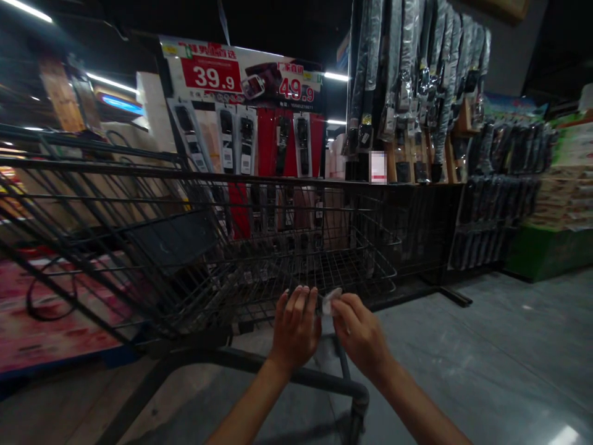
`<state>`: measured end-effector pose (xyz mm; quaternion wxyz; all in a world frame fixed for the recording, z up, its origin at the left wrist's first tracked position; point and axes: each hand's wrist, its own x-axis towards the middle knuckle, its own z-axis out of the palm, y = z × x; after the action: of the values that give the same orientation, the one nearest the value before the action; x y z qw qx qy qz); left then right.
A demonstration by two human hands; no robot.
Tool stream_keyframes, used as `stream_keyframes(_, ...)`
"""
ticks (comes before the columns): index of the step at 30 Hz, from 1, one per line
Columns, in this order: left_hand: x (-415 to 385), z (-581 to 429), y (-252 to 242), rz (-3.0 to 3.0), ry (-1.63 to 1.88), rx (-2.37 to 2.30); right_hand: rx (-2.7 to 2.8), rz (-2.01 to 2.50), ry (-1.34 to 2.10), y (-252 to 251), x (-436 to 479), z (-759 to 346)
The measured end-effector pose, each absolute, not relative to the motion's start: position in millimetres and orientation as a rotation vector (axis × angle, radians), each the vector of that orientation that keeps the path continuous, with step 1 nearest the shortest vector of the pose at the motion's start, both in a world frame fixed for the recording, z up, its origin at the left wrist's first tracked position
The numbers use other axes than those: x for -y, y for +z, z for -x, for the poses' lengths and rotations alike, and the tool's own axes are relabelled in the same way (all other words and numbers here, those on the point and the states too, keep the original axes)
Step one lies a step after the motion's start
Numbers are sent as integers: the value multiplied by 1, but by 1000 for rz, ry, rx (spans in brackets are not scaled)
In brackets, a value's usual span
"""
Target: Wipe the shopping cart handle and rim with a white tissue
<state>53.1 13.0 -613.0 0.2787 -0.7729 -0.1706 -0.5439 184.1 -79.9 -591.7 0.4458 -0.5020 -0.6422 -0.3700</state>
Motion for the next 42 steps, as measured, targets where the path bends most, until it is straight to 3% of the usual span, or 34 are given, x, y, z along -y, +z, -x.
stream_keyframes(7, -15, -61, -606, 2056, -1476, 476, 1661, 1349, -952, -598, 82, -201)
stream_keyframes(14, -13, -69, -606, 2070, -1459, 501, 1377, 1421, -1031, -599, 94, -239)
stream_keyframes(26, -11, -70, -613, 2083, -1488, 529, 1518, 1414, -702, -588, 83, -183)
stream_keyframes(32, -10, -69, -613, 2035, -1527, 508, 1487, 1267, -814, -560, 80, -169)
stream_keyframes(42, -6, -59, -605, 2090, -1411, 531, 1550, 1467, -1091, -575, 80, -185)
